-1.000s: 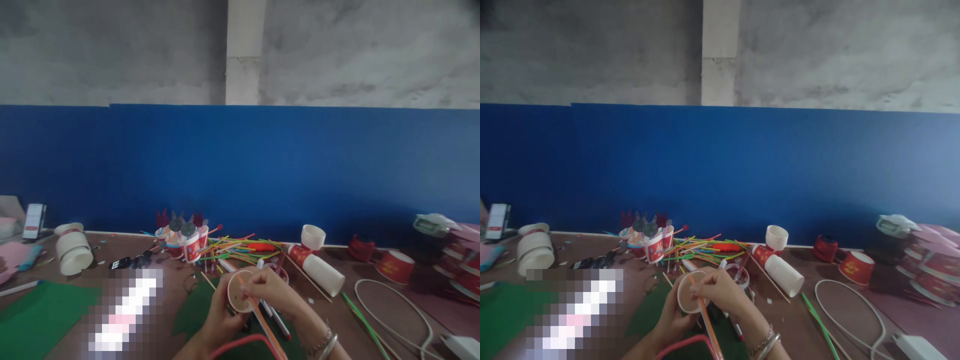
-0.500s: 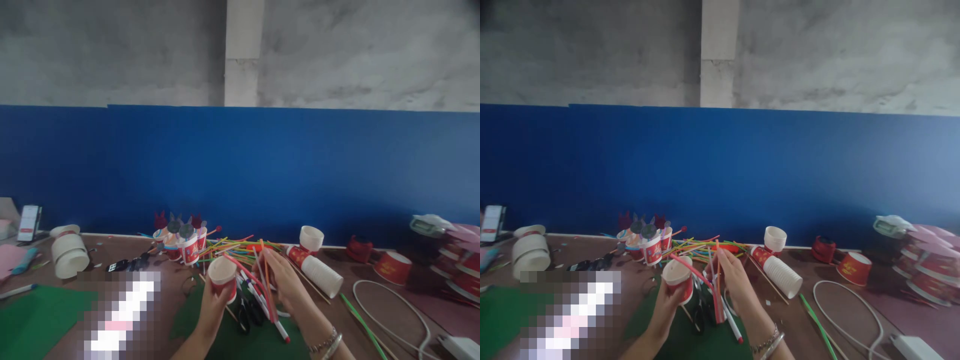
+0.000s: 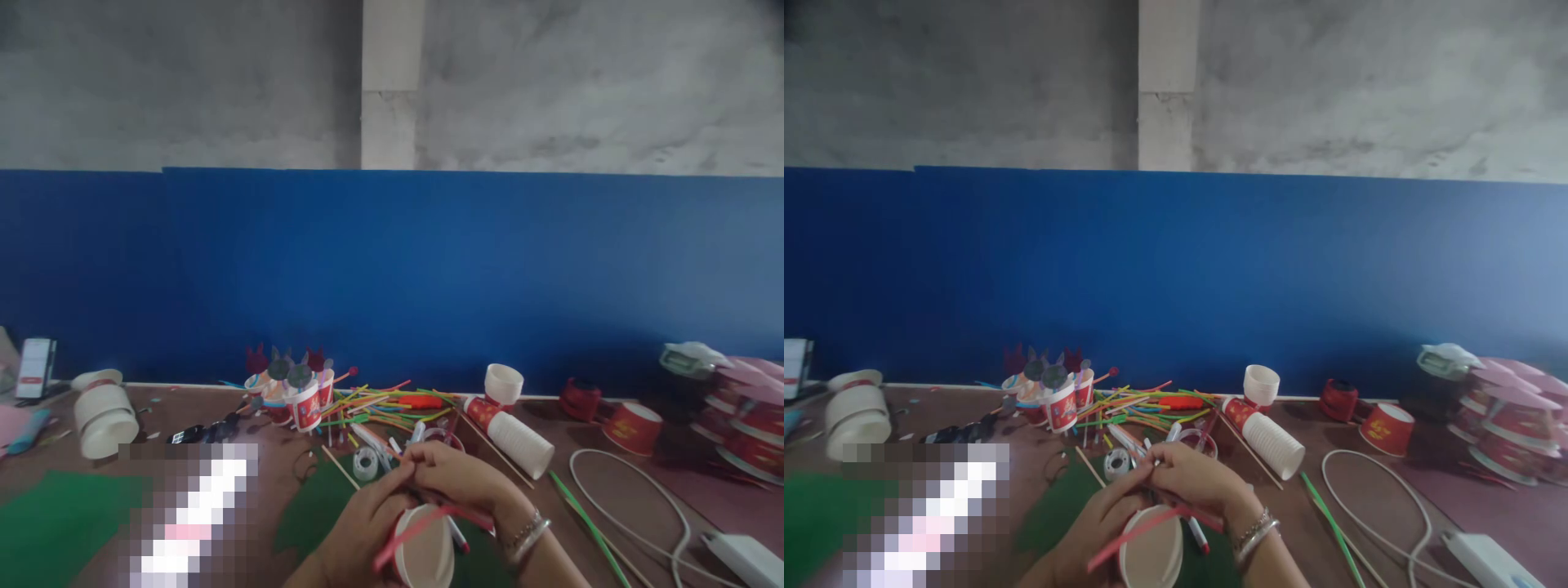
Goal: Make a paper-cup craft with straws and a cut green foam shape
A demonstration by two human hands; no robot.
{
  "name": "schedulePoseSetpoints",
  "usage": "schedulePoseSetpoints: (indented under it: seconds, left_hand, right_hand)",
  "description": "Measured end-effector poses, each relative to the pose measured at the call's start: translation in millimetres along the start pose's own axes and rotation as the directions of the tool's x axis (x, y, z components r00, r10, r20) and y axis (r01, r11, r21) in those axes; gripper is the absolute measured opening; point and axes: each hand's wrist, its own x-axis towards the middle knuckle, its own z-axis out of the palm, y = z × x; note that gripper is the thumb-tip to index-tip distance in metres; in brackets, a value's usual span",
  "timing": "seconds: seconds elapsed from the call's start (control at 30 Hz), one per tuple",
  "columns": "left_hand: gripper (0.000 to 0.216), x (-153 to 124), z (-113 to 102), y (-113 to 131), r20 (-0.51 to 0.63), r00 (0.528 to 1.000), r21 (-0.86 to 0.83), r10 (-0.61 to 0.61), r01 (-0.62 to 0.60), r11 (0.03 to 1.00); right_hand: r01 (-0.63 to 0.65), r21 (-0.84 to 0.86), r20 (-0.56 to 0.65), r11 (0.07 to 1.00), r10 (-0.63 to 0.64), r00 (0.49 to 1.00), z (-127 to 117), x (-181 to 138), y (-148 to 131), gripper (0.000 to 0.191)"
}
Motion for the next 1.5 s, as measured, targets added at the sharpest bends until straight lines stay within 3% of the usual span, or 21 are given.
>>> schedulePoseSetpoints:
  seconds: [0.13, 0.37, 0.47, 0.63, 0.73, 0.87, 1.03, 1.2, 1.27, 1.37, 1.5]
  left_hand:
    - [0.074, 0.9, 2.7, -0.5, 0.012, 0.998, 0.108, -0.061, 0.059, 0.992]
    - [0.064, 2.3, 2.5, -4.1, -0.265, 0.935, 0.268, -0.234, 0.305, 0.914]
    - [0.061, 3.5, 2.2, -2.5, -0.304, 0.917, 0.315, -0.259, 0.353, 0.881]
    - [0.064, 2.7, 7.3, -1.5, -0.345, 0.922, 0.434, -0.178, 0.324, 0.840]
    - [0.059, 4.0, 9.8, -3.3, -0.427, 0.886, 0.462, -0.179, 0.384, 0.799]
    - [0.054, 5.8, 12.9, -6.5, -0.505, 0.844, 0.481, -0.180, 0.449, 0.753]
    - [0.060, 3.5, 15.7, -6.8, -0.485, 0.855, 0.515, -0.183, 0.449, 0.730]
    - [0.063, 2.5, 14.6, -6.2, -0.465, 0.872, 0.535, -0.153, 0.415, 0.736]
    - [0.067, 3.2, 14.1, -5.8, -0.428, 0.895, 0.547, -0.121, 0.364, 0.754]
    - [0.069, 4.7, 13.2, -5.0, -0.364, 0.928, 0.565, -0.081, 0.289, 0.773]
    - [0.064, 6.5, 10.4, -3.9, -0.338, 0.937, 0.566, -0.091, 0.279, 0.776]
  right_hand:
    - [0.042, 0.146, -0.069, 0.988, -0.032, 0.997, -2.6, 2.2, -5.4, 0.012]
    - [-0.034, 0.219, -0.337, 0.975, 0.108, 0.935, -13.3, 7.0, -9.9, 0.021]
    - [-0.049, 0.329, -0.315, 0.943, 0.158, 0.936, -7.2, 6.0, -17.3, 0.024]
    - [0.073, 0.610, -0.319, 0.789, 0.160, 0.934, 4.7, 7.3, -23.1, 0.026]
    - [0.028, 0.557, -0.294, 0.830, 0.166, 0.941, 5.3, 6.4, -21.7, 0.025]
    - [-0.108, 0.363, -0.140, 0.925, 0.169, 0.976, 6.3, 4.2, -20.3, 0.032]
    - [-0.042, 0.538, -0.168, 0.842, 0.156, 0.973, 9.4, 6.8, -17.8, 0.021]
    - [-0.127, 0.743, 0.048, 0.657, 0.137, 0.989, 3.0, 8.2, -16.6, 0.034]
    - [-0.132, 0.761, 0.013, 0.635, 0.188, 0.982, 1.3, 8.8, -16.1, 0.033]
    - [-0.062, 0.771, -0.115, 0.633, 0.234, 0.965, 1.7, 10.0, -13.6, 0.013]
    - [0.042, 0.789, -0.200, 0.612, 0.192, 0.961, 3.9, 11.5, -9.8, 0.020]
